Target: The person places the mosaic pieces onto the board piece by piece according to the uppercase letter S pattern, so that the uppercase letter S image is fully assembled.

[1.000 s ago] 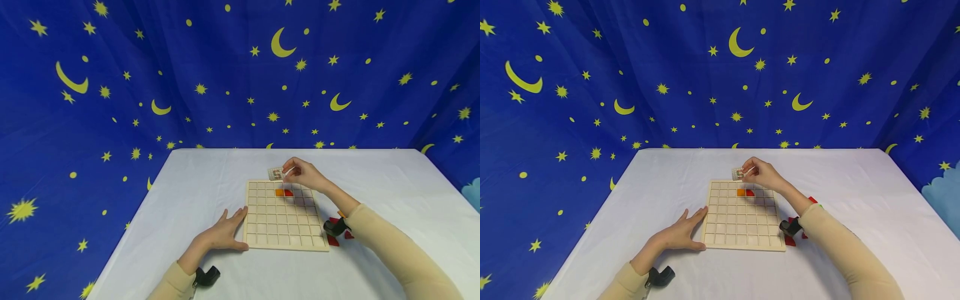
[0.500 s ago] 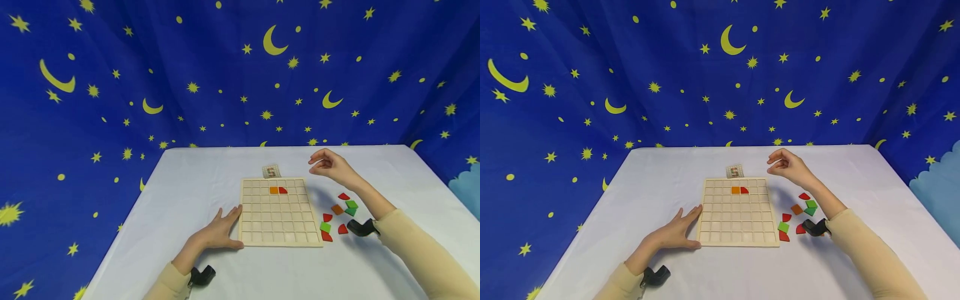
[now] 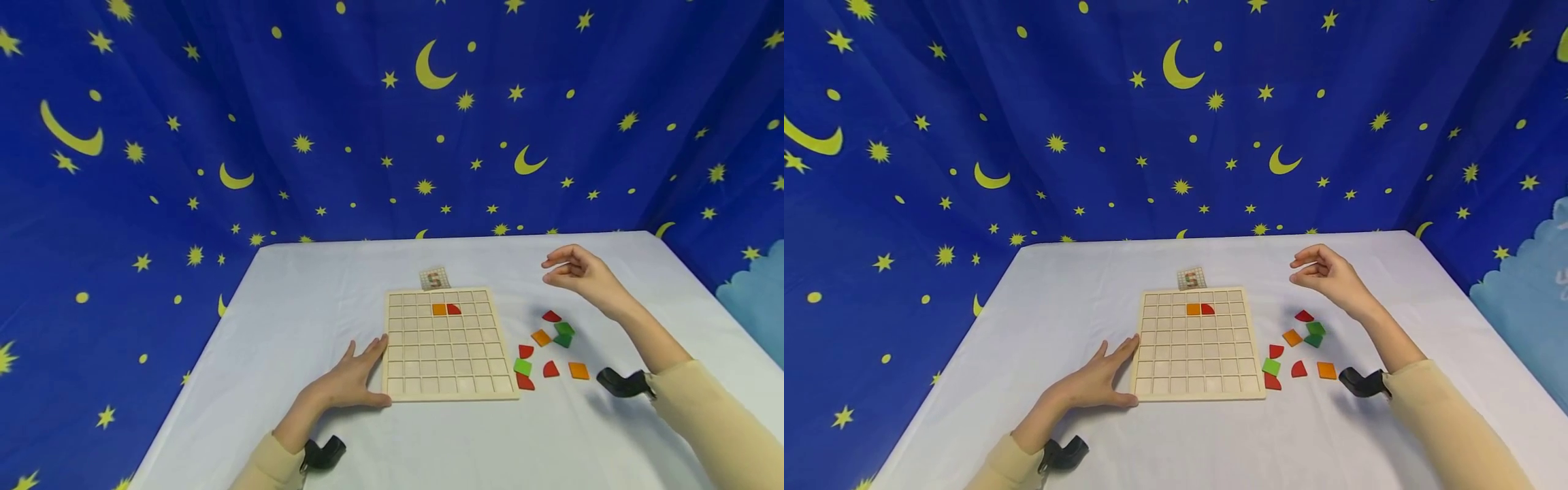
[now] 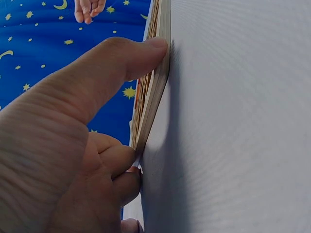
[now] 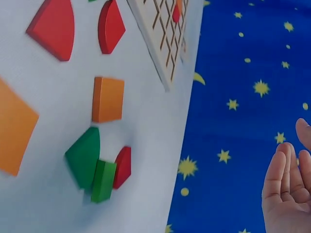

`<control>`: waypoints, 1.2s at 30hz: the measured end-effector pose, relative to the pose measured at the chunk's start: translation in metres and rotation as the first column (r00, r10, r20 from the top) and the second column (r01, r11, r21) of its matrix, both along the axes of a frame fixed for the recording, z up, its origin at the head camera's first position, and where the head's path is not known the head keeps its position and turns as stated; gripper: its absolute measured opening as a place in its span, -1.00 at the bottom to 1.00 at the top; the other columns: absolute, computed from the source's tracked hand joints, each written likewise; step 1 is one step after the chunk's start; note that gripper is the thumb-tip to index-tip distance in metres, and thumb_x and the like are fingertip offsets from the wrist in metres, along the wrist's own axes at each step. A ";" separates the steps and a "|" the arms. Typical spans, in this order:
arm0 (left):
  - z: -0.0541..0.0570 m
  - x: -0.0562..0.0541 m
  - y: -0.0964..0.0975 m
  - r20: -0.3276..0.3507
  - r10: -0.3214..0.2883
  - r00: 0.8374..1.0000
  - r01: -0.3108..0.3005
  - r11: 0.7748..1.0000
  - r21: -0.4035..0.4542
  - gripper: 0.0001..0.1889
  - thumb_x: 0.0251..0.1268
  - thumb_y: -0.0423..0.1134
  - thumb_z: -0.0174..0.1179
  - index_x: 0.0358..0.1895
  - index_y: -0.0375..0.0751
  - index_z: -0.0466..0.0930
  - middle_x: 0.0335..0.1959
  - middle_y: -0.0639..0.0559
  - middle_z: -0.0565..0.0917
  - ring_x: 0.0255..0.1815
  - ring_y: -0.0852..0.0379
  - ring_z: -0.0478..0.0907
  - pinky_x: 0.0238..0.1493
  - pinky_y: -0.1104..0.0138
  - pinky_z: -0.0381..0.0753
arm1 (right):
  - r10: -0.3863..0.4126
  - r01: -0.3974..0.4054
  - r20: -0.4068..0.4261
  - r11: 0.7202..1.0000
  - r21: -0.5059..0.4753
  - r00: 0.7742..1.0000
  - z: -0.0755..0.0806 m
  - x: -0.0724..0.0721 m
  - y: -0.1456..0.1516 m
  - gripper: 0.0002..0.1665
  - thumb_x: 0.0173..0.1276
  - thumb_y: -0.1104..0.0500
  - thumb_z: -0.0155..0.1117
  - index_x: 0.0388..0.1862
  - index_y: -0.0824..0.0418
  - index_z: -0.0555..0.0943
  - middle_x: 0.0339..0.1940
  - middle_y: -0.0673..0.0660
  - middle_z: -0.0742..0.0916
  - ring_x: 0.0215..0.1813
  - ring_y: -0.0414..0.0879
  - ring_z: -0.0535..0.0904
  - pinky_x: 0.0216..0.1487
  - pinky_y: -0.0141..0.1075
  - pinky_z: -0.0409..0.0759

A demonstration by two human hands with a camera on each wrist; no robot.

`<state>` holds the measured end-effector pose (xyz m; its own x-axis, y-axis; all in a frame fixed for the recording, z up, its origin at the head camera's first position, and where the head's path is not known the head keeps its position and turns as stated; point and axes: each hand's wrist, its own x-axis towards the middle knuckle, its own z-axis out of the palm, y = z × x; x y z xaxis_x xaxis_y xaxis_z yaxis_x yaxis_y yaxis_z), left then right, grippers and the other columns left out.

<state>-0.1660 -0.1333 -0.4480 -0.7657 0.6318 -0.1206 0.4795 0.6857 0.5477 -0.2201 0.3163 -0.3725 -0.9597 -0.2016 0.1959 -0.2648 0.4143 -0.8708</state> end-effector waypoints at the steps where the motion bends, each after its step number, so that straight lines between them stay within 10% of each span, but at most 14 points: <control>1: 0.000 0.000 0.000 0.002 0.000 1.000 0.000 1.000 0.001 0.16 -0.07 0.13 0.41 0.48 -0.38 -0.11 0.45 -0.28 0.05 0.47 -0.09 -0.03 0.38 -0.10 -0.36 | -0.007 0.007 -0.002 1.000 0.000 1.000 -0.001 0.001 0.003 -0.55 0.31 0.23 0.28 0.08 0.35 0.36 -0.12 -0.10 0.62 -0.17 -0.26 0.60 -0.16 -0.47 0.58; 22: -0.002 0.000 0.000 0.002 0.005 1.000 -0.005 1.000 0.008 0.17 -0.08 0.14 0.41 0.47 -0.38 -0.11 0.45 -0.29 0.06 0.46 -0.10 -0.01 0.38 -0.09 -0.38 | -0.054 0.055 0.052 0.998 -0.027 0.997 -0.021 0.006 0.025 -0.56 0.34 0.19 0.24 0.07 0.37 0.35 -0.11 -0.10 0.64 -0.15 -0.33 0.61 -0.14 -0.53 0.54; 36: -0.002 0.000 0.001 0.005 0.013 1.000 -0.013 1.000 0.009 0.17 -0.10 0.15 0.41 0.47 -0.39 -0.09 0.44 -0.31 0.06 0.46 -0.11 0.00 0.38 -0.11 -0.36 | -0.056 0.041 0.201 0.996 0.076 0.978 -0.048 -0.001 0.037 -0.47 0.36 0.09 0.22 0.15 0.37 0.33 0.06 0.27 0.59 -0.11 -0.29 0.55 -0.10 -0.45 0.52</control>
<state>-0.1661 -0.1327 -0.4504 -0.7733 0.6228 -0.1184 0.4680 0.6868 0.5560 -0.2214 0.3535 -0.4204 -0.9870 -0.1601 -0.0168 -0.0639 0.4850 -0.8722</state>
